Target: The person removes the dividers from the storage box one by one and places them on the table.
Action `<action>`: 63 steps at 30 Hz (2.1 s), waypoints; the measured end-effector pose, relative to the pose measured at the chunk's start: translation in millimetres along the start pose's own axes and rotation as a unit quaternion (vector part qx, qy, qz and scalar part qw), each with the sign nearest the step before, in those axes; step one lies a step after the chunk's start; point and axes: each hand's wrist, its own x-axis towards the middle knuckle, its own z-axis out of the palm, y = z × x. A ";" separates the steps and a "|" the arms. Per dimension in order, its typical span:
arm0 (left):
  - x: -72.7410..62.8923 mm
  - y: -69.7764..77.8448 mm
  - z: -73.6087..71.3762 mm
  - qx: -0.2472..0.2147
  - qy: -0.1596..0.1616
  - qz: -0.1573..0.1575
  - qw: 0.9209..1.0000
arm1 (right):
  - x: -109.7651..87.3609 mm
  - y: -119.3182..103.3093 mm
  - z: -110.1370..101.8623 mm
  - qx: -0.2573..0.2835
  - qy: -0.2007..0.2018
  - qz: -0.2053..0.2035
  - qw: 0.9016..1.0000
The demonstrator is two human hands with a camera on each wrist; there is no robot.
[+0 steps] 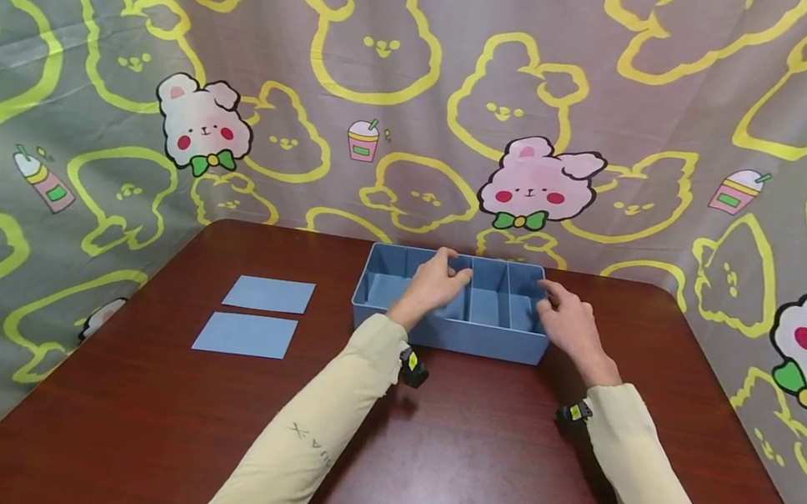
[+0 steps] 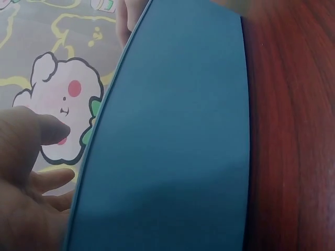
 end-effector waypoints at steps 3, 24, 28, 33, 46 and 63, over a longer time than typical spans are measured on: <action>-0.2 3.1 4.9 0.001 -0.001 -0.004 1.000 | -0.4 -0.4 -0.6 -0.002 0.000 0.000 1.000; 2.0 16.1 22.8 0.035 -0.013 -0.068 0.997 | 2.0 1.0 2.8 -0.009 0.005 0.000 1.000; 1.7 15.7 24.4 0.044 -0.018 -0.077 0.996 | 1.4 1.2 1.5 -0.008 0.005 -0.005 1.000; 1.9 14.3 25.2 0.048 -0.019 -0.079 0.996 | 1.0 0.8 0.7 -0.007 0.006 -0.009 1.000; 2.1 10.4 27.2 0.053 -0.026 -0.079 0.995 | 1.2 -1.5 -0.1 -0.008 0.002 -0.003 1.000; 3.4 8.8 29.3 0.060 -0.041 -0.074 0.995 | 1.4 0.2 0.6 -0.004 0.005 -0.002 1.000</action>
